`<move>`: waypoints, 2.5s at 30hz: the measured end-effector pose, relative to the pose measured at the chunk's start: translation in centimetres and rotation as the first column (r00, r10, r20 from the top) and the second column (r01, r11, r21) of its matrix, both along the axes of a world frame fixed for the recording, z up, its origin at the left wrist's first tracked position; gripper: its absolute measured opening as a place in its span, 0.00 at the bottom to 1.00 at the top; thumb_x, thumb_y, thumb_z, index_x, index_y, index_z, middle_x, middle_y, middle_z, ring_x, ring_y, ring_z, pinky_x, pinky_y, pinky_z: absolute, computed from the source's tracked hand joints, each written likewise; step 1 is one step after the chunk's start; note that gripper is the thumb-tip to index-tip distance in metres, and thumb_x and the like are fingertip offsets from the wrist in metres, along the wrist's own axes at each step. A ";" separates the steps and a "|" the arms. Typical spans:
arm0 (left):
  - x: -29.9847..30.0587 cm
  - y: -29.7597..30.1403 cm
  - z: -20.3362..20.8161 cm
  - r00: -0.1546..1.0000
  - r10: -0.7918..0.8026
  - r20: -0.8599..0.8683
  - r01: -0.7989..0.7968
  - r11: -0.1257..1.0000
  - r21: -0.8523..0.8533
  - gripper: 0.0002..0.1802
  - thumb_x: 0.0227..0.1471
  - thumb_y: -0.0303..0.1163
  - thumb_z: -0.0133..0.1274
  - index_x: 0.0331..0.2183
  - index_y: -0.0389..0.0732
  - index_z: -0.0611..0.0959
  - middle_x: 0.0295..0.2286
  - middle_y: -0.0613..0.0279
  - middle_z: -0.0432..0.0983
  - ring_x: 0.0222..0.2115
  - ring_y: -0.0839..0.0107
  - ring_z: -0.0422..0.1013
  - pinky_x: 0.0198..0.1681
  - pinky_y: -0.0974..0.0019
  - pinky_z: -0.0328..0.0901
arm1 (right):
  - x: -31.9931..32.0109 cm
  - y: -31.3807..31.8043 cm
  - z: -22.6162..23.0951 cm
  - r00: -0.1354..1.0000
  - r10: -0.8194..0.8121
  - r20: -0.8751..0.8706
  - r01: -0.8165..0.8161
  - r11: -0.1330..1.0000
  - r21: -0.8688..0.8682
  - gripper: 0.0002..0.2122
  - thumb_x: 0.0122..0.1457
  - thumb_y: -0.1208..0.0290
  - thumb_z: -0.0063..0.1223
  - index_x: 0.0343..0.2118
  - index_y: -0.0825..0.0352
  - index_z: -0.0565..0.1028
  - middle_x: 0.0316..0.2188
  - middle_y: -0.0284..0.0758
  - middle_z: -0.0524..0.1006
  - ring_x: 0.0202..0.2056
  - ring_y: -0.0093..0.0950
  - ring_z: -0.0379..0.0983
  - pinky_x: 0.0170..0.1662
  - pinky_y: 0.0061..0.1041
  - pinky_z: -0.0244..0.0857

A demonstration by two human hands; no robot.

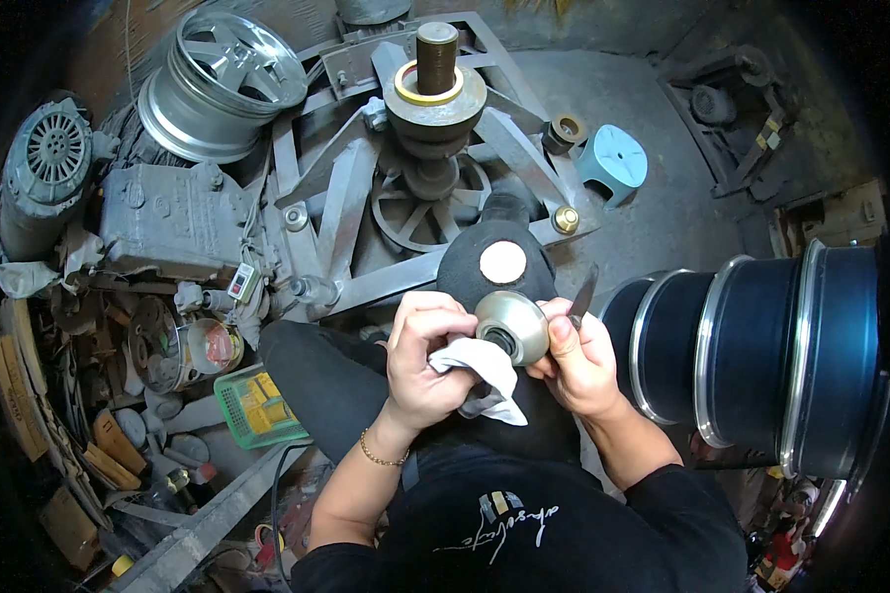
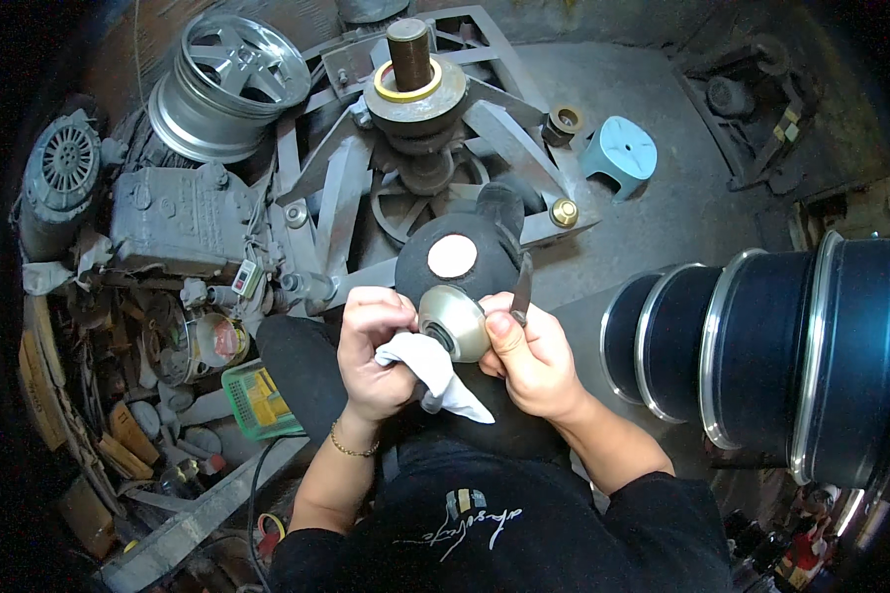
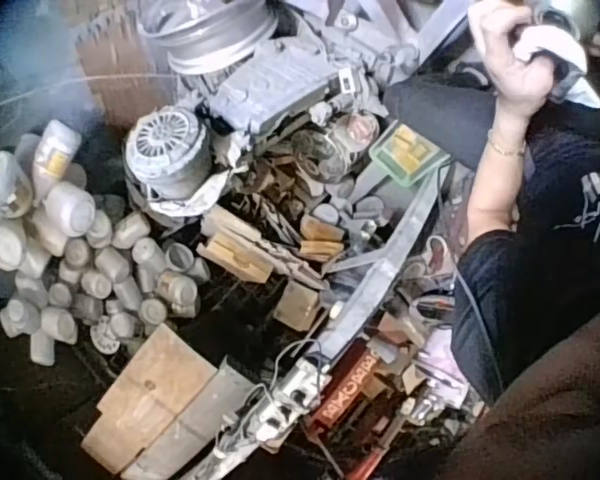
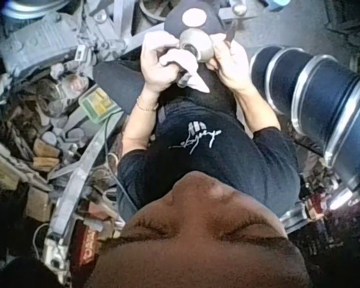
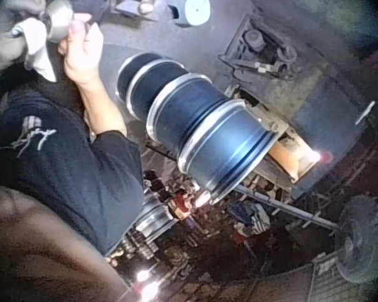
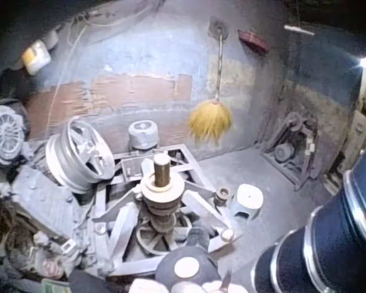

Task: The person sits on the floor and cleans a small cylindrical mechanical part using a white cloth. They wipe the part repeatedly, rotate it to clean different sides, and then apply a strip of yellow tape to the part's surface.

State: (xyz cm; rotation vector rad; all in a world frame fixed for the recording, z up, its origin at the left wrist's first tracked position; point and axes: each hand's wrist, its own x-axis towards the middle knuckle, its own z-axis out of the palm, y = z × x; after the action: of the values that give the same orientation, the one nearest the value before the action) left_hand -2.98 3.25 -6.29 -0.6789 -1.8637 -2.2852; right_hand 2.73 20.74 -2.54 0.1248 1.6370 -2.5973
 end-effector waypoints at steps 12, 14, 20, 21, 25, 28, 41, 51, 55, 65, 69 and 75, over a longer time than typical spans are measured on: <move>-0.9 -0.7 0.4 0.966 -0.165 0.199 0.144 0.983 0.114 0.12 0.45 0.13 0.59 0.34 0.37 0.82 0.36 0.60 0.71 0.37 0.72 0.71 0.44 0.70 0.66 | 0.3 -0.6 -0.6 0.979 -0.001 -0.202 0.035 0.985 0.168 0.13 0.71 0.62 0.42 0.38 0.68 0.71 0.28 0.30 0.70 0.25 0.16 0.61 0.29 0.18 0.56; -0.6 -0.5 0.9 0.953 -0.185 0.239 0.150 0.976 0.157 0.11 0.46 0.13 0.57 0.34 0.36 0.79 0.38 0.60 0.69 0.39 0.73 0.69 0.46 0.71 0.63 | 0.4 -0.9 -0.8 0.965 0.010 -0.261 0.049 0.975 0.218 0.13 0.71 0.62 0.43 0.37 0.68 0.72 0.30 0.32 0.72 0.26 0.17 0.63 0.31 0.18 0.58; 0.3 0.2 2.3 0.931 -0.277 0.238 0.223 0.947 0.232 0.34 0.37 0.14 0.66 0.47 0.38 0.70 0.41 0.61 0.63 0.39 0.74 0.65 0.45 0.70 0.63 | 0.2 -1.5 -1.2 0.944 -0.037 -0.329 0.120 0.964 0.237 0.13 0.71 0.61 0.43 0.38 0.68 0.72 0.29 0.32 0.72 0.26 0.17 0.63 0.30 0.19 0.59; 0.6 0.3 2.0 0.939 -0.262 0.223 0.210 0.950 0.232 0.35 0.35 0.13 0.66 0.47 0.39 0.71 0.42 0.61 0.63 0.38 0.74 0.65 0.44 0.70 0.63 | 0.3 -1.2 -0.9 0.961 -0.038 -0.274 0.099 0.973 0.210 0.14 0.71 0.61 0.43 0.38 0.68 0.71 0.28 0.32 0.71 0.25 0.17 0.62 0.29 0.19 0.58; 0.6 0.0 0.3 0.961 -0.231 0.150 0.204 0.963 0.174 0.35 0.33 0.12 0.67 0.46 0.40 0.74 0.42 0.60 0.64 0.38 0.75 0.66 0.43 0.71 0.64 | 0.0 -0.5 -0.2 0.997 -0.012 -0.081 0.012 1.000 -0.002 0.14 0.72 0.60 0.41 0.38 0.67 0.70 0.25 0.28 0.67 0.22 0.15 0.58 0.26 0.17 0.54; -0.2 -0.5 -0.2 0.960 -0.247 0.131 0.230 0.964 0.130 0.32 0.33 0.12 0.67 0.43 0.40 0.78 0.43 0.59 0.65 0.39 0.75 0.68 0.42 0.72 0.65 | -0.4 0.2 -0.2 0.999 0.038 -0.018 -0.040 0.991 -0.126 0.14 0.72 0.60 0.41 0.39 0.67 0.70 0.23 0.28 0.66 0.21 0.15 0.56 0.24 0.16 0.52; 0.7 -1.8 2.6 0.820 -0.342 0.459 0.079 0.861 0.502 0.12 0.58 0.27 0.44 0.41 0.31 0.75 0.28 0.58 0.74 0.26 0.75 0.69 0.31 0.71 0.66 | -1.1 0.8 0.6 0.981 -0.009 0.193 0.086 0.916 -0.393 0.16 0.72 0.57 0.38 0.40 0.67 0.70 0.24 0.29 0.68 0.17 0.14 0.54 0.20 0.15 0.50; 1.3 -2.0 3.4 0.892 -0.276 0.359 0.189 0.947 0.259 0.06 0.56 0.19 0.49 0.38 0.34 0.77 0.29 0.63 0.76 0.29 0.81 0.70 0.34 0.76 0.63 | -1.3 1.3 0.3 0.979 0.028 0.204 0.077 0.867 -0.492 0.17 0.72 0.57 0.37 0.43 0.68 0.70 0.26 0.31 0.70 0.17 0.13 0.54 0.19 0.15 0.50; 1.3 -1.9 3.4 0.877 -0.286 0.387 0.194 0.946 0.259 0.04 0.59 0.24 0.48 0.38 0.35 0.76 0.28 0.66 0.75 0.29 0.82 0.69 0.34 0.76 0.64 | -1.2 1.4 0.3 0.979 0.037 0.200 0.070 0.862 -0.502 0.17 0.72 0.57 0.37 0.44 0.68 0.70 0.26 0.31 0.70 0.17 0.14 0.55 0.20 0.15 0.51; 1.7 -1.9 3.5 0.902 -0.212 0.376 0.157 0.973 0.170 0.07 0.60 0.26 0.47 0.39 0.35 0.76 0.30 0.66 0.74 0.30 0.81 0.69 0.37 0.76 0.64 | -1.0 1.8 -0.3 0.981 0.046 0.188 0.058 0.857 -0.513 0.18 0.72 0.56 0.37 0.47 0.69 0.69 0.28 0.32 0.70 0.18 0.14 0.56 0.21 0.16 0.53; 1.9 -2.0 4.1 0.910 -0.153 0.385 0.142 0.988 0.055 0.08 0.59 0.26 0.48 0.40 0.34 0.77 0.29 0.63 0.77 0.31 0.79 0.72 0.36 0.72 0.67 | -1.3 2.1 -0.4 0.985 0.066 0.160 0.027 0.853 -0.520 0.17 0.72 0.56 0.38 0.47 0.68 0.69 0.28 0.32 0.70 0.17 0.14 0.56 0.21 0.16 0.54; 2.7 -3.5 7.4 0.996 -0.028 -0.088 0.002 0.958 -0.285 0.09 0.49 0.30 0.55 0.33 0.35 0.80 0.27 0.54 0.79 0.27 0.62 0.78 0.32 0.64 0.70 | -0.7 2.6 -1.2 0.979 0.001 0.206 0.088 0.902 -0.423 0.13 0.71 0.60 0.40 0.46 0.66 0.70 0.26 0.30 0.72 0.14 0.12 0.55 0.16 0.16 0.55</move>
State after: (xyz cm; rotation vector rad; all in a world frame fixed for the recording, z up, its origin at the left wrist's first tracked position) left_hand -0.30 -0.21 1.08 -0.8199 -2.1717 -1.9735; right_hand 2.04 23.38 -3.71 0.3864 0.9758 -2.7970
